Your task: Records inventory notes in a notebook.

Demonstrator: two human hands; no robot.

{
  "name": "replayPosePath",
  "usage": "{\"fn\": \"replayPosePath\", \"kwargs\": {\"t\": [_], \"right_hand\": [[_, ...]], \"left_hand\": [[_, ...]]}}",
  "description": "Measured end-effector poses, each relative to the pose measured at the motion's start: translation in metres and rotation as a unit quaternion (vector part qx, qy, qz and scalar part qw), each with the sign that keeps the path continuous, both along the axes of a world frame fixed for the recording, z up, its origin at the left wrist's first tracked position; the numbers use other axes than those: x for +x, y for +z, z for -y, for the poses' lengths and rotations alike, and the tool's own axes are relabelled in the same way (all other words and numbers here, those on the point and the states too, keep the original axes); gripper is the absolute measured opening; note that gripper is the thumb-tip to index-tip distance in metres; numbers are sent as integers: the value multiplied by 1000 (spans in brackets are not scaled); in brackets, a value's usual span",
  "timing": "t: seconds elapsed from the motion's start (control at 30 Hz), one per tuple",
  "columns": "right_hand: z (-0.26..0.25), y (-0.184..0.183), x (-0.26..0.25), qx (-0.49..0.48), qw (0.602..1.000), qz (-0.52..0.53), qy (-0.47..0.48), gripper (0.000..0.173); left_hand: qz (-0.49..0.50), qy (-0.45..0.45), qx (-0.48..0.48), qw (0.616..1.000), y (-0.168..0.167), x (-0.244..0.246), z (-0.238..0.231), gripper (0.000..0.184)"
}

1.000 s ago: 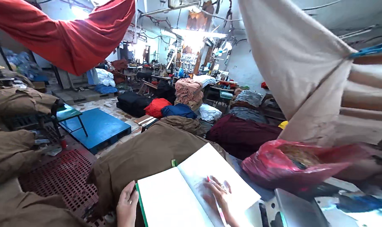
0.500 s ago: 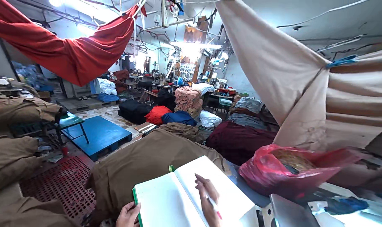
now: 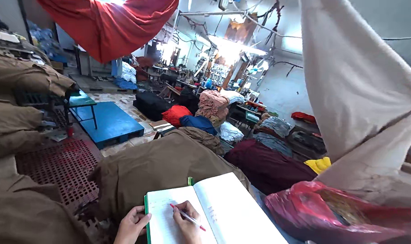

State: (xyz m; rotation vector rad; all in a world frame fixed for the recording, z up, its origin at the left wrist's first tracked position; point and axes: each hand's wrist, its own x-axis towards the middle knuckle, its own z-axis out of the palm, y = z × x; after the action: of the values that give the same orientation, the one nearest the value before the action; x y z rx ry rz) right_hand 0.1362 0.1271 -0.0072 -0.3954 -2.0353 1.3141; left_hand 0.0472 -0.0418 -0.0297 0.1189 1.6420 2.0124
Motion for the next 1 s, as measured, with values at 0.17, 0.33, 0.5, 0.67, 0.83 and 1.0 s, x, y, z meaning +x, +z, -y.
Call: {"fn": "replayPosePath", "kwargs": {"t": [0.17,0.33,0.5,0.67,0.83,1.0], "right_hand": [[1,-5,-4,36,999,15,-5,4],[2,-5,-6,64,997,39,-30,5],[2,-6,-4,81,996,27,-23,4],[3,-6,-4,91,995,27,-27,5],[1,-7,-6,63,997,21,-47,4],[2,-6,-3,80,996,25,-40,4]], "left_hand": [[-5,17,3,1000,-1,1,-1,33],[-15,21,-9,1000,-3,2,-3,32],[-9,20,-7,1000,-3,0,-3,31],[0,13,2,1000,-4,0,-2,32],[5,17,3,1000,-1,0,-2,30],[7,19,4,1000,-2,0,-2,30]]}}
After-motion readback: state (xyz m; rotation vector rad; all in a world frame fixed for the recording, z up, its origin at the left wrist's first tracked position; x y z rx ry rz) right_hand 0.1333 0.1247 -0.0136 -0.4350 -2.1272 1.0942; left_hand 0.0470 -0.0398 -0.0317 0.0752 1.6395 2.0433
